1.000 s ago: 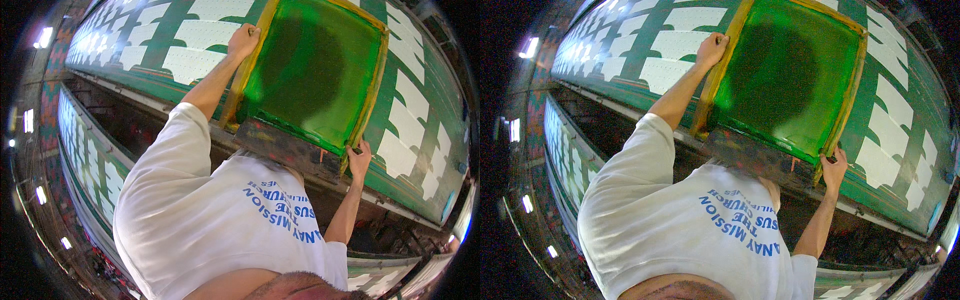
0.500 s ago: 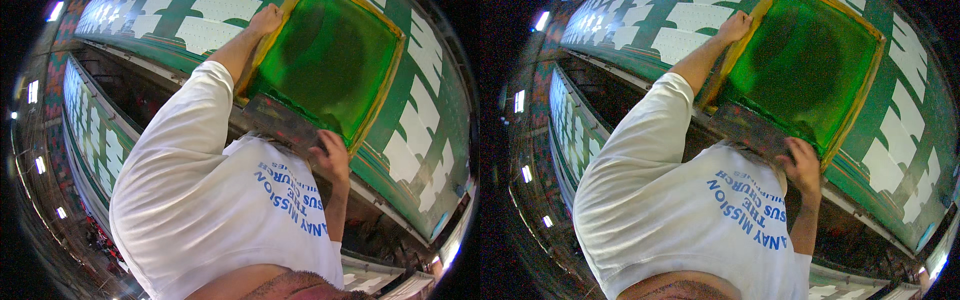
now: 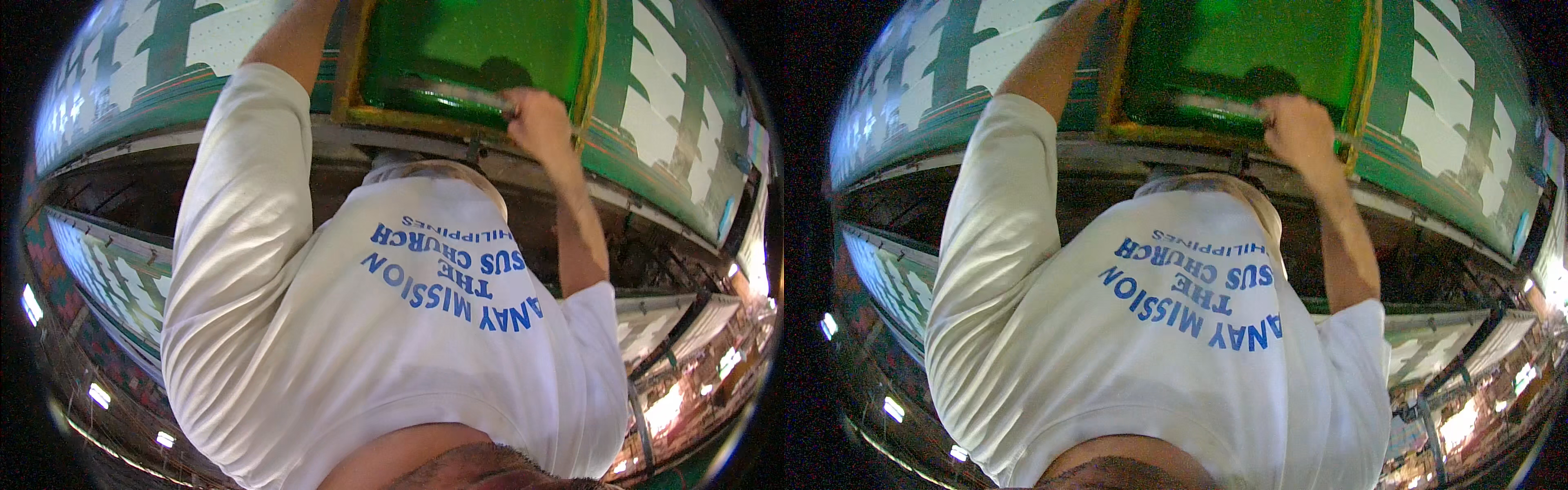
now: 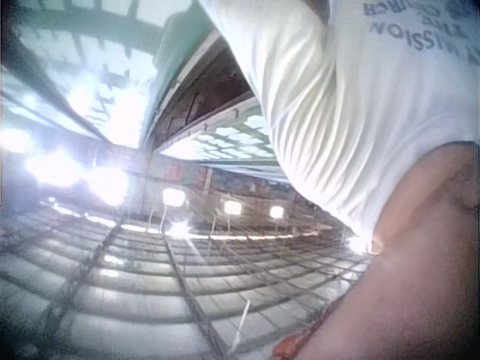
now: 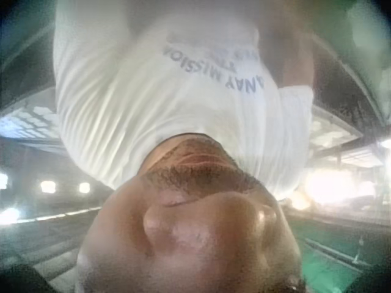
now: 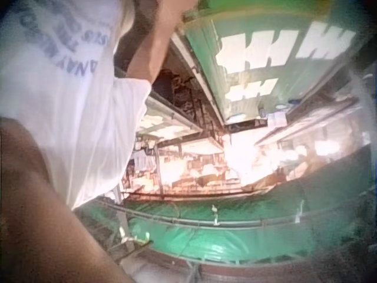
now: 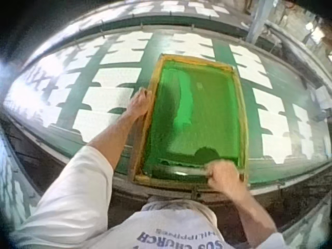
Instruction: The person holds a screen printing frame against a large green and white surface and repeatedly uses a squeegee to pull green ink across the screen. The person repositions the frame and repeats the squeegee strokes to apply ink to the surface.
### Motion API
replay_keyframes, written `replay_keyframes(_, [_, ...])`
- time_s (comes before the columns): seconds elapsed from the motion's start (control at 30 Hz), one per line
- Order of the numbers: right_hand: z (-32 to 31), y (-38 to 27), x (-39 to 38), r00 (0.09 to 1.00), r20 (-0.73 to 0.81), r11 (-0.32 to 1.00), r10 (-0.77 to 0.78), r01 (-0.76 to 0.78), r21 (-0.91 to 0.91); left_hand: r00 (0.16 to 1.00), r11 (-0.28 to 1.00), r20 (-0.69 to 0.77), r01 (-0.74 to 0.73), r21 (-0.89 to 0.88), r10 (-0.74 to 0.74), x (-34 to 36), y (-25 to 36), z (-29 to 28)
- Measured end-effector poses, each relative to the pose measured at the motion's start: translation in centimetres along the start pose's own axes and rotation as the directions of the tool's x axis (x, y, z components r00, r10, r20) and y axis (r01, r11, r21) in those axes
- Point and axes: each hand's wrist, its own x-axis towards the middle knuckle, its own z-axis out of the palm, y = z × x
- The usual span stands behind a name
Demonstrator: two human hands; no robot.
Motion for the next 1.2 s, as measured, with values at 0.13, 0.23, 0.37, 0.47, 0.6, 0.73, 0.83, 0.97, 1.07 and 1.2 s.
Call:
replay_keyframes(0.13, [-3.8, 1.3, 1.2, 0.988, 0.081, 0.983, 0.131, -0.140, 0.123, 0.999, 1.000, -0.035, 0.009, -0.019, -0.010, 0.2, 0.8, -0.5])
replay_keyframes(0.23, [-4.4, 1.0, 0.9, 0.982, 0.114, 0.977, 0.149, -0.164, 0.135, 0.999, 0.996, 0.012, 0.028, 0.080, -0.030, 0.0, 1.5, -0.9])
replay_keyframes(0.37, [-1.7, -0.5, -0.2, 0.990, 0.101, 0.994, 0.098, -0.103, 0.047, 1.000, 0.999, -0.012, 0.010, 0.048, -0.010, 0.1, 2.0, -1.6])
replay_keyframes(0.47, [0.8, -1.3, -2.3, 0.996, 0.065, 0.998, 0.061, -0.060, -0.010, 0.997, 0.997, -0.022, 0.075, 0.026, -0.074, 0.1, 2.0, -1.6])
replay_keyframes(0.6, [3.8, -3.0, -3.8, 0.992, -0.103, 0.992, 0.070, -0.080, -0.094, 0.996, 0.992, -0.031, 0.085, -0.090, -0.088, -0.5, 1.4, -0.6])
replay_keyframes(0.73, [4.6, -2.2, 0.9, 0.969, -0.207, 0.981, 0.135, -0.160, -0.110, 0.954, 0.996, -0.294, 0.078, 0.039, -0.063, -0.6, 1.6, 0.3])
replay_keyframes(0.83, [3.5, -0.3, 7.0, 0.936, -0.316, 0.975, 0.155, -0.196, -0.103, 0.966, 0.930, 0.023, 0.256, -0.263, -0.259, -0.5, 1.7, -1.1])
replay_keyframes(0.97, [-0.6, 3.9, 15.5, 0.942, -0.306, 0.967, 0.139, -0.195, -0.161, 0.933, 0.884, 0.150, 0.359, -0.299, -0.328, -0.2, 3.0, -4.7])
replay_keyframes(1.07, [-3.5, 7.3, 22.1, 0.938, -0.316, 0.965, 0.143, -0.203, -0.167, 0.832, 0.757, 0.295, 0.552, -0.349, -0.470, 0.8, 3.9, -6.7])
replay_keyframes(1.2, [-7.2, 11.6, 29.4, 0.940, -0.301, 0.974, 0.160, -0.200, -0.107, 0.771, 0.681, 0.334, 0.637, -0.363, -0.543, 1.3, 4.5, -7.8])
